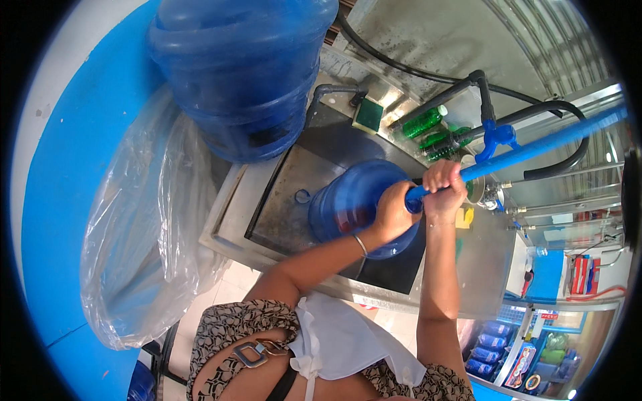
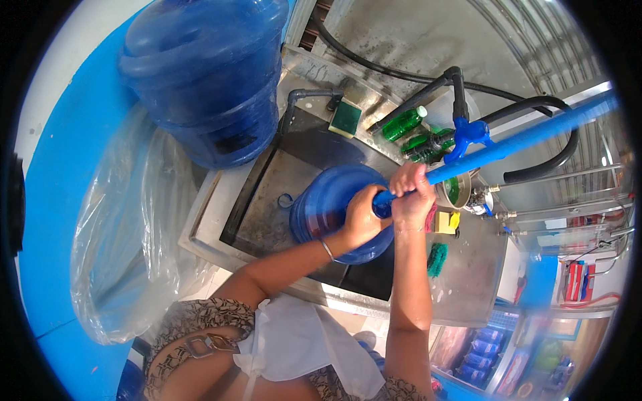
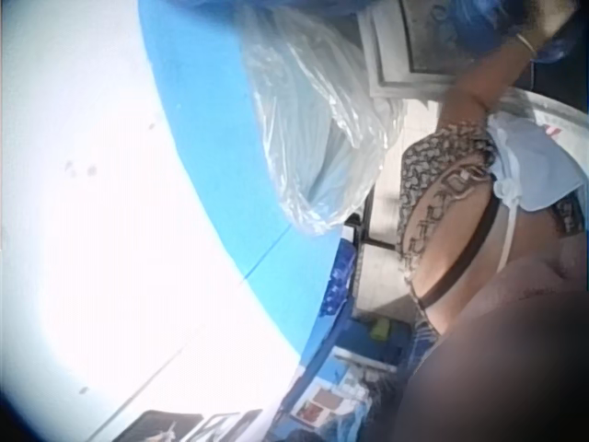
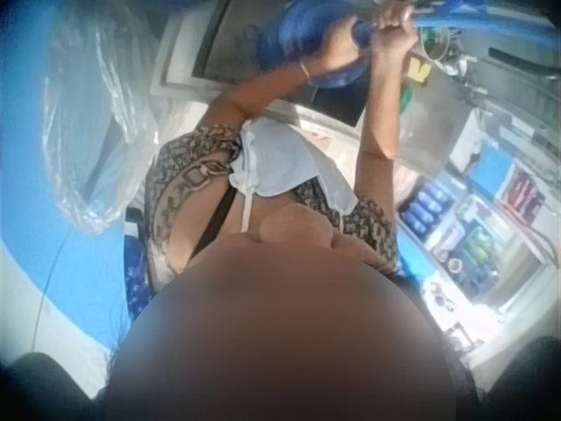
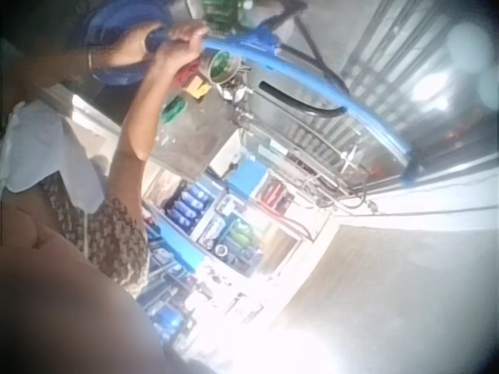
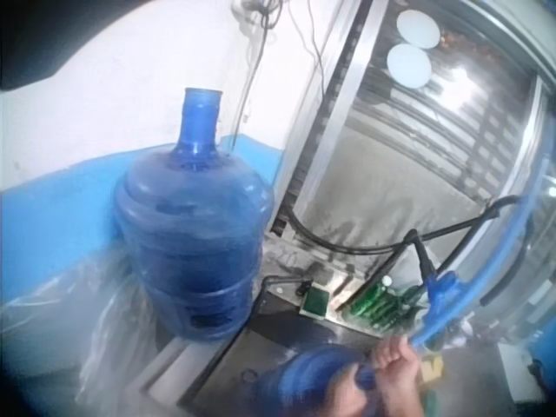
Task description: The person fills a large blue water dispenser bottle at a sink using a hose and tap. They rinse the bottle, insert the hose, and fill it with water. The person then removes the hose, shakes the bottle, and places it on the floor.
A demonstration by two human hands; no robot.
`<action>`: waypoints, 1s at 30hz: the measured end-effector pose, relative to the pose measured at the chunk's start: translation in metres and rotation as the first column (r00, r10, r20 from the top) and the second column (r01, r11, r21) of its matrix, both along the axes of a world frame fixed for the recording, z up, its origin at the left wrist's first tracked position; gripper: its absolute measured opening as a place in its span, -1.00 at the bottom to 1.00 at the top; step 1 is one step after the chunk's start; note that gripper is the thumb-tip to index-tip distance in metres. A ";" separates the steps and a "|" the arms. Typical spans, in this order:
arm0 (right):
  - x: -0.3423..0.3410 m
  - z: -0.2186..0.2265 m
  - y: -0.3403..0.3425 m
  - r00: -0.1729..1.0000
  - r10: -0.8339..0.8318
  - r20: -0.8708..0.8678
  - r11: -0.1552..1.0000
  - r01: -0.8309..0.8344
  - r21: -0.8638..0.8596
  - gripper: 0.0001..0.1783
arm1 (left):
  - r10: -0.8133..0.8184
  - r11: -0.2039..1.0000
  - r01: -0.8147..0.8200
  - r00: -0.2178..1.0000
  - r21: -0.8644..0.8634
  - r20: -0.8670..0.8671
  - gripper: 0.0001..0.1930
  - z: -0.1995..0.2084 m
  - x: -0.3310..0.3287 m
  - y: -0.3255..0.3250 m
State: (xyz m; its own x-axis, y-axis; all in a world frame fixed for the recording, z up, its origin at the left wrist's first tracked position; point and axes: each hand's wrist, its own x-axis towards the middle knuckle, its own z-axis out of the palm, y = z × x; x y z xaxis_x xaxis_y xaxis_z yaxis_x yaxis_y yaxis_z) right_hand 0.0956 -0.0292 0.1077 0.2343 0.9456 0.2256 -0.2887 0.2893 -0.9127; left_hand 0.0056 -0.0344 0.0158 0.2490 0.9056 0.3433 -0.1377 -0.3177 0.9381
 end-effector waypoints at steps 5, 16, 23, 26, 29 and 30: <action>-0.011 -0.002 -0.002 0.845 -0.516 -0.142 0.854 0.497 -0.152 -0.54 | 0.172 0.983 -0.162 0.976 0.083 -0.130 -0.17 -0.004 -0.004 -0.017; -0.005 -0.010 -0.006 0.980 0.198 -0.004 0.980 -0.198 0.008 -0.41 | -0.700 0.682 0.704 0.707 0.201 -0.103 -0.42 -0.019 0.002 0.068; -0.019 -0.006 0.003 0.954 -0.279 -0.107 0.960 0.280 0.000 -0.51 | 0.343 0.907 -0.352 0.936 0.231 0.076 -0.18 -0.003 -0.003 -0.024; -0.027 -0.006 0.001 0.745 -0.657 -0.113 0.754 0.648 -0.110 -0.50 | 0.162 0.985 -0.155 0.980 0.073 -0.112 -0.20 -0.016 -0.003 -0.005; -0.028 -0.007 -0.003 0.823 -0.553 -0.128 0.833 0.546 -0.084 -0.53 | -0.231 0.971 0.225 0.971 -0.085 -0.069 -0.34 -0.022 0.008 0.039; -0.026 -0.007 -0.004 0.859 -0.500 -0.111 0.866 0.494 -0.078 -0.53 | -0.311 0.948 0.311 0.950 -0.070 0.010 -0.38 -0.023 0.010 0.049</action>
State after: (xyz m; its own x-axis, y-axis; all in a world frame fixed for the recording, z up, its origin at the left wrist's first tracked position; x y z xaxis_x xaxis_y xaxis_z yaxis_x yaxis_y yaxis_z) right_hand 0.0694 -0.0334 0.1005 0.6986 0.7048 0.1233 -0.2289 0.3835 -0.8947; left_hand 0.0160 0.0142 -0.0074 0.5227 0.8048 0.2813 -0.2185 -0.1925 0.9567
